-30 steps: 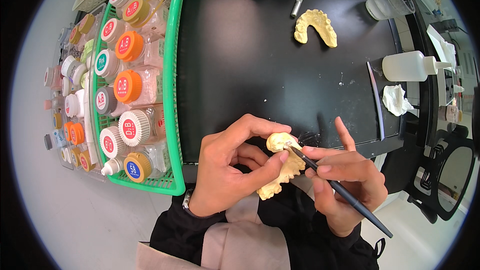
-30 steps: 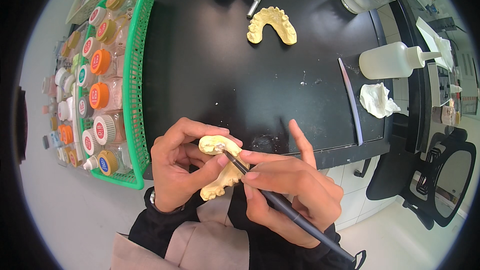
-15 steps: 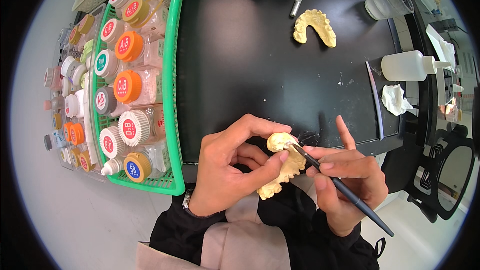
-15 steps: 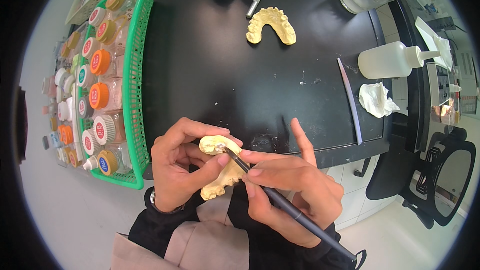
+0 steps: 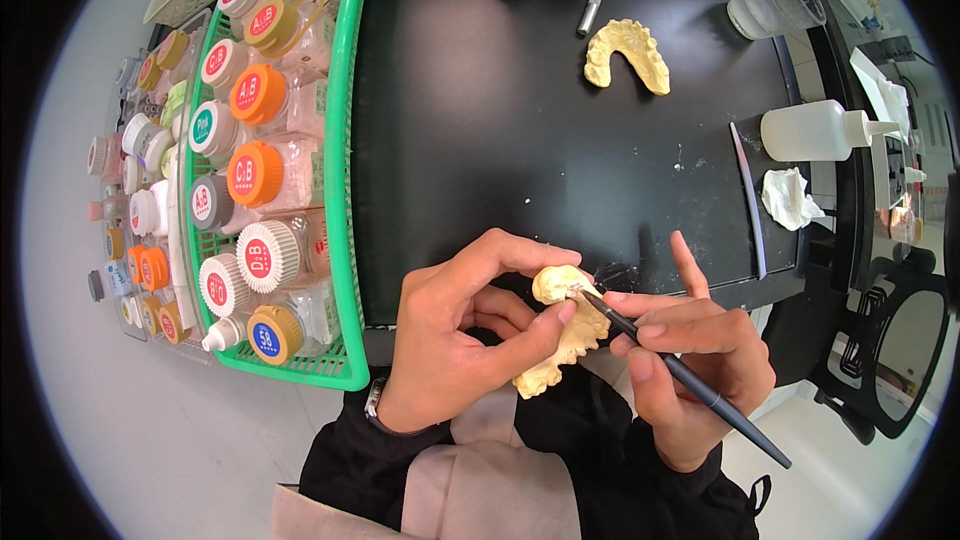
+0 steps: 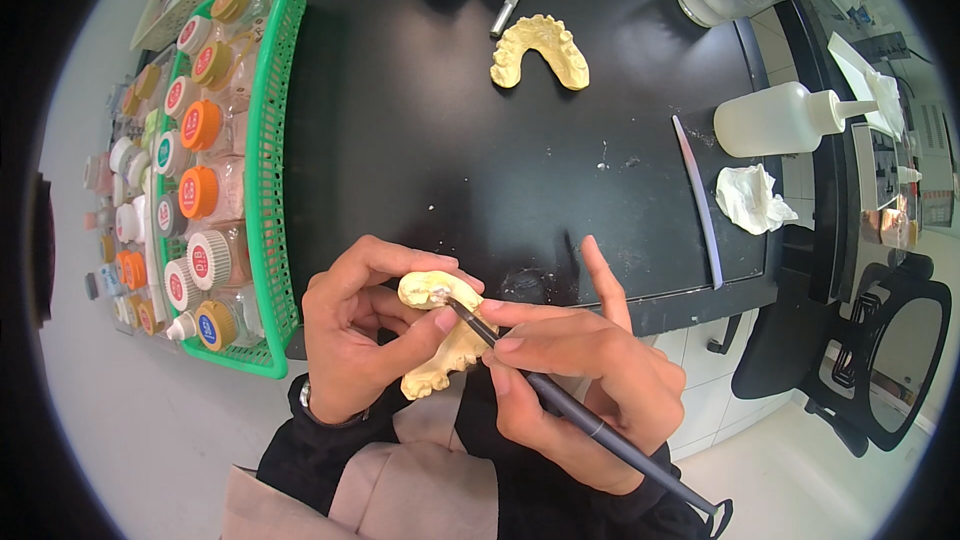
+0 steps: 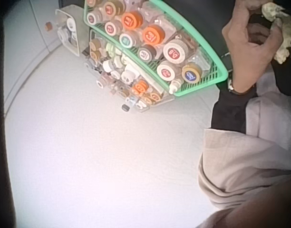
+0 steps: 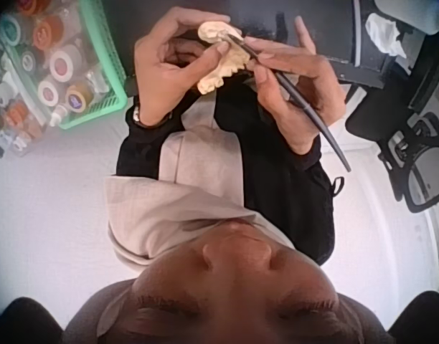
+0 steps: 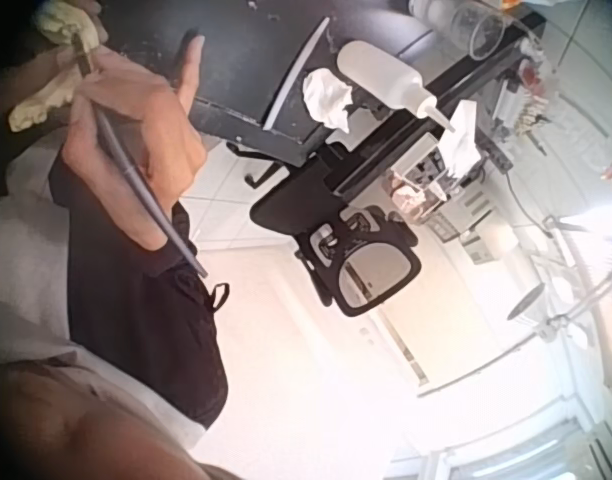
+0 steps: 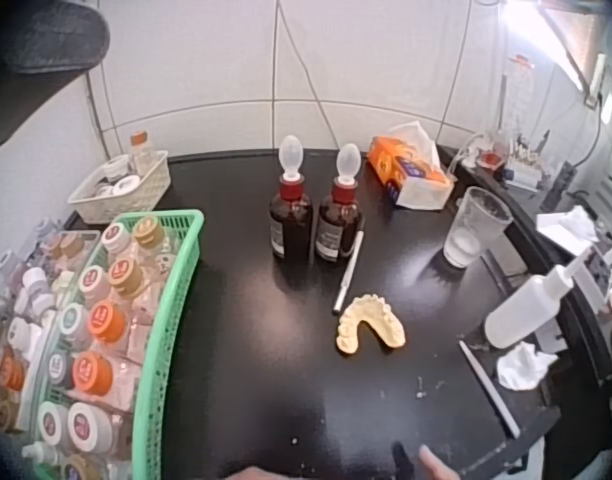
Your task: The person paints a dental prosthetic with a small brush, applying material to the base and teeth of the model. The person then uses a white cloth to wipe the edges of a dark workspace.
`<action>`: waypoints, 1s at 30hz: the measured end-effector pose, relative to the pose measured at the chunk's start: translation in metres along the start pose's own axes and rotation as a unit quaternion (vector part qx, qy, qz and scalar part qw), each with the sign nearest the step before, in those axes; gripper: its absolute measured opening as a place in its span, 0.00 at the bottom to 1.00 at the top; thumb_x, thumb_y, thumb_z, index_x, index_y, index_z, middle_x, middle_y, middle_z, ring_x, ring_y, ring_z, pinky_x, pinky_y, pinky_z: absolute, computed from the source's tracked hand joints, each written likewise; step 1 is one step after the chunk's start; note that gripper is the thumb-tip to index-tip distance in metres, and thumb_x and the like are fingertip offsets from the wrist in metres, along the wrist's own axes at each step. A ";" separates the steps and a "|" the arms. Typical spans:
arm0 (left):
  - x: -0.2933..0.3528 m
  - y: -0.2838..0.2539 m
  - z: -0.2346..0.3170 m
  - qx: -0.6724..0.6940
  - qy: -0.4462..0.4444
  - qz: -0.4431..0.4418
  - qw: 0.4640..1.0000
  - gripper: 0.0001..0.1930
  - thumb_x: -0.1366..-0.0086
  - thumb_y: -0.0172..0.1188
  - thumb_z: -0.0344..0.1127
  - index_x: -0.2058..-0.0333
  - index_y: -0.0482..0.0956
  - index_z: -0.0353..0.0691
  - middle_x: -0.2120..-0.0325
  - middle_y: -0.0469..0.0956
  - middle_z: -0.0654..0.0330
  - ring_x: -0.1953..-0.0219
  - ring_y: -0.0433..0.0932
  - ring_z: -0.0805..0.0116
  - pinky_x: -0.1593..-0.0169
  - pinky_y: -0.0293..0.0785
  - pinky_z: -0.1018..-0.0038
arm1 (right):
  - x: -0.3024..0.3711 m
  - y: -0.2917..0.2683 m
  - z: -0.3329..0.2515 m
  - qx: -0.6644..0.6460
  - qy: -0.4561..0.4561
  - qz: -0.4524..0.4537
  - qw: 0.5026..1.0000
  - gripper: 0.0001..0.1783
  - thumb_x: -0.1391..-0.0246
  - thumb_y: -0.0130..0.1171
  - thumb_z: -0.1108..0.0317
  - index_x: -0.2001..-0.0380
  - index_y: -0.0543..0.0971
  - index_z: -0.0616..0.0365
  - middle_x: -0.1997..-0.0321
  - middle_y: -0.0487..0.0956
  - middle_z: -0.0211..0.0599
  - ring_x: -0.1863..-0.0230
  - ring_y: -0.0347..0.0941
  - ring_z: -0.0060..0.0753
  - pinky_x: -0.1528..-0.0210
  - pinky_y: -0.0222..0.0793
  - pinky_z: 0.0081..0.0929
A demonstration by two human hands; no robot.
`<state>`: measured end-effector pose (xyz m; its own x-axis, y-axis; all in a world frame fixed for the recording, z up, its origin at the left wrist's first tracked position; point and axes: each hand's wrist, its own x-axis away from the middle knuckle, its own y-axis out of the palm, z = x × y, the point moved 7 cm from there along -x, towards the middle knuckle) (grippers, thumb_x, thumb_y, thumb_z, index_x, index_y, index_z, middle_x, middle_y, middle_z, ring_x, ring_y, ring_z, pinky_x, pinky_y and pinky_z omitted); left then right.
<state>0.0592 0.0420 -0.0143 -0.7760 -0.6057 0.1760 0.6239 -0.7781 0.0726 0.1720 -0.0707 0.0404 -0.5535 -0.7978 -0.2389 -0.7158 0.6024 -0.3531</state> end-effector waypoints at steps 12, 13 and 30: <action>0.003 -0.001 0.002 -0.003 -0.009 0.020 1.000 0.14 0.46 0.59 0.18 0.60 0.72 0.29 0.66 0.81 0.46 0.66 0.84 0.63 0.67 0.81 0.79 | -0.007 -0.058 0.035 -0.008 0.083 0.238 0.968 0.10 0.47 0.61 0.75 0.62 0.75 0.69 0.70 0.79 0.41 0.66 0.80 0.31 0.52 0.74 0.30; 0.002 0.001 0.003 0.001 -0.008 0.018 1.000 0.14 0.46 0.59 0.18 0.60 0.72 0.29 0.66 0.81 0.46 0.66 0.84 0.63 0.67 0.81 0.79 | -0.010 -0.062 0.044 0.009 0.106 0.246 0.963 0.10 0.46 0.59 0.76 0.60 0.76 0.70 0.69 0.79 0.41 0.67 0.79 0.28 0.57 0.75 0.22; 0.004 0.001 0.000 0.027 0.015 0.043 0.999 0.13 0.44 0.62 0.19 0.59 0.74 0.28 0.65 0.82 0.53 0.72 0.83 0.73 0.70 0.78 0.84 | -0.035 -0.056 0.082 0.002 0.122 0.184 0.975 0.08 0.38 0.55 0.69 0.67 0.72 0.64 0.75 0.75 0.34 0.74 0.74 0.19 0.80 0.67 0.11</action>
<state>0.0566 0.0393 -0.0135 -0.7208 -0.6759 0.1536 0.6923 -0.7129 0.1118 0.2668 -0.0784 -0.0057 -0.8574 -0.4984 -0.1279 -0.4486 0.8459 -0.2885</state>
